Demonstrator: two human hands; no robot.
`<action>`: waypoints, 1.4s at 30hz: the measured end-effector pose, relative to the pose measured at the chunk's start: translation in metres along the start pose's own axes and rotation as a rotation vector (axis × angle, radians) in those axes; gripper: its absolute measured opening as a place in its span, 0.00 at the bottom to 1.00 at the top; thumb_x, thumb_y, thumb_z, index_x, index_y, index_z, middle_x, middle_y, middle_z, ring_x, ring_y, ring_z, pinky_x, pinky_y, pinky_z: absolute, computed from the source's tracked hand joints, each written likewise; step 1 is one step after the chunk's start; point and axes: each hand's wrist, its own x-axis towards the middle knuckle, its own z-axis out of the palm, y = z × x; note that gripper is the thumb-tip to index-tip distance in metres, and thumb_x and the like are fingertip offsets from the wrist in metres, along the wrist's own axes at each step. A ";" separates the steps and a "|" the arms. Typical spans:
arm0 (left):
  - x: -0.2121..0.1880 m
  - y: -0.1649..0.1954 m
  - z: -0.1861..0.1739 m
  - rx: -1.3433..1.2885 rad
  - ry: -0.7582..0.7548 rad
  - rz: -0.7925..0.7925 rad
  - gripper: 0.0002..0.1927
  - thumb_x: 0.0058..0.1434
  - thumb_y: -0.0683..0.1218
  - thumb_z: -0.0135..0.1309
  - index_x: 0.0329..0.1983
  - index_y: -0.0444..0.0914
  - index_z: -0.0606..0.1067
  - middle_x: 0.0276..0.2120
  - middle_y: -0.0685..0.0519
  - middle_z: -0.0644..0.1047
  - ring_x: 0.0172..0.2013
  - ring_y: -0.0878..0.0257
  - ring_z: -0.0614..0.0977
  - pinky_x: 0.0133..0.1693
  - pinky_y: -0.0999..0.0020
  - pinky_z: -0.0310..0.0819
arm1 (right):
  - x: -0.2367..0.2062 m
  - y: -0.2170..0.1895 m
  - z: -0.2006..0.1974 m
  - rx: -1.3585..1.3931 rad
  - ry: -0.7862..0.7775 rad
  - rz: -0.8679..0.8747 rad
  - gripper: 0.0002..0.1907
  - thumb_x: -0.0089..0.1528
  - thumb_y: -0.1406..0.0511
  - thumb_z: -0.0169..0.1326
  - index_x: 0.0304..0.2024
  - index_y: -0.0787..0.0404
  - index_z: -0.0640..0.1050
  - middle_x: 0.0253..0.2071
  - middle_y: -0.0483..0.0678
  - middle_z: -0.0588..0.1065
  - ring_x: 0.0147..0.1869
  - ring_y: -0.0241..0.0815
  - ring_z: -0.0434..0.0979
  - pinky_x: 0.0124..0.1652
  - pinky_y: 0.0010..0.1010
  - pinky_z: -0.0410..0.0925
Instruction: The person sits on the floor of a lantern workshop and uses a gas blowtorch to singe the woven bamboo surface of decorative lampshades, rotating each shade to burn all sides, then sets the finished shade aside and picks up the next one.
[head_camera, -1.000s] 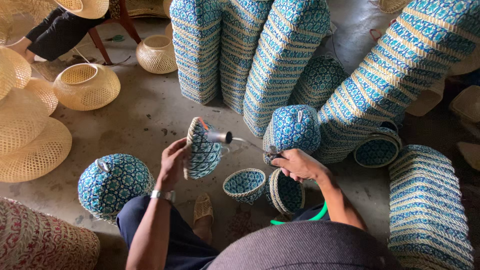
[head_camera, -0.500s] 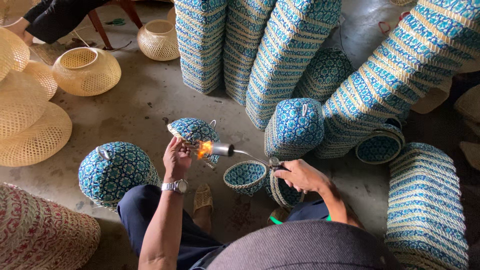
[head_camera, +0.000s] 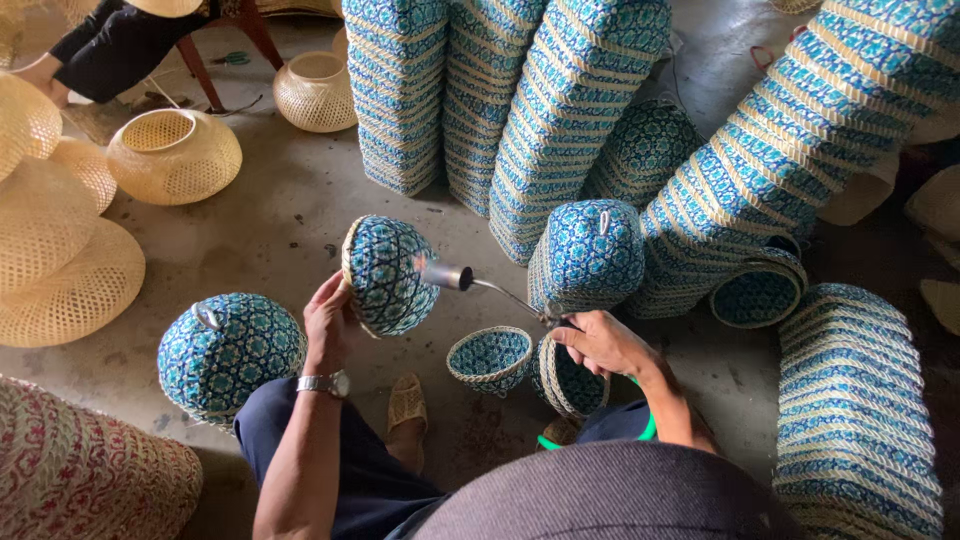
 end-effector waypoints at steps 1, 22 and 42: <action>-0.001 0.005 0.000 0.000 -0.046 0.011 0.19 0.72 0.40 0.48 0.64 0.27 0.71 0.52 0.45 0.80 0.48 0.61 0.81 0.52 0.66 0.76 | 0.003 -0.001 -0.002 0.005 0.023 0.052 0.20 0.68 0.55 0.51 0.30 0.63 0.75 0.19 0.43 0.72 0.15 0.31 0.68 0.14 0.26 0.61; 0.001 0.023 -0.018 0.026 -0.285 0.024 0.15 0.71 0.41 0.51 0.55 0.25 0.76 0.46 0.46 0.82 0.44 0.61 0.83 0.49 0.68 0.77 | 0.018 0.022 -0.020 0.166 0.143 0.087 0.19 0.65 0.54 0.53 0.28 0.61 0.75 0.19 0.43 0.71 0.14 0.30 0.66 0.14 0.27 0.60; -0.011 -0.015 -0.034 -0.379 -0.109 -0.079 0.14 0.76 0.45 0.41 0.56 0.34 0.73 0.49 0.54 0.78 0.47 0.69 0.79 0.48 0.78 0.75 | -0.004 0.017 -0.033 0.088 0.093 -0.061 0.18 0.66 0.54 0.53 0.33 0.61 0.76 0.20 0.41 0.72 0.15 0.28 0.67 0.16 0.23 0.62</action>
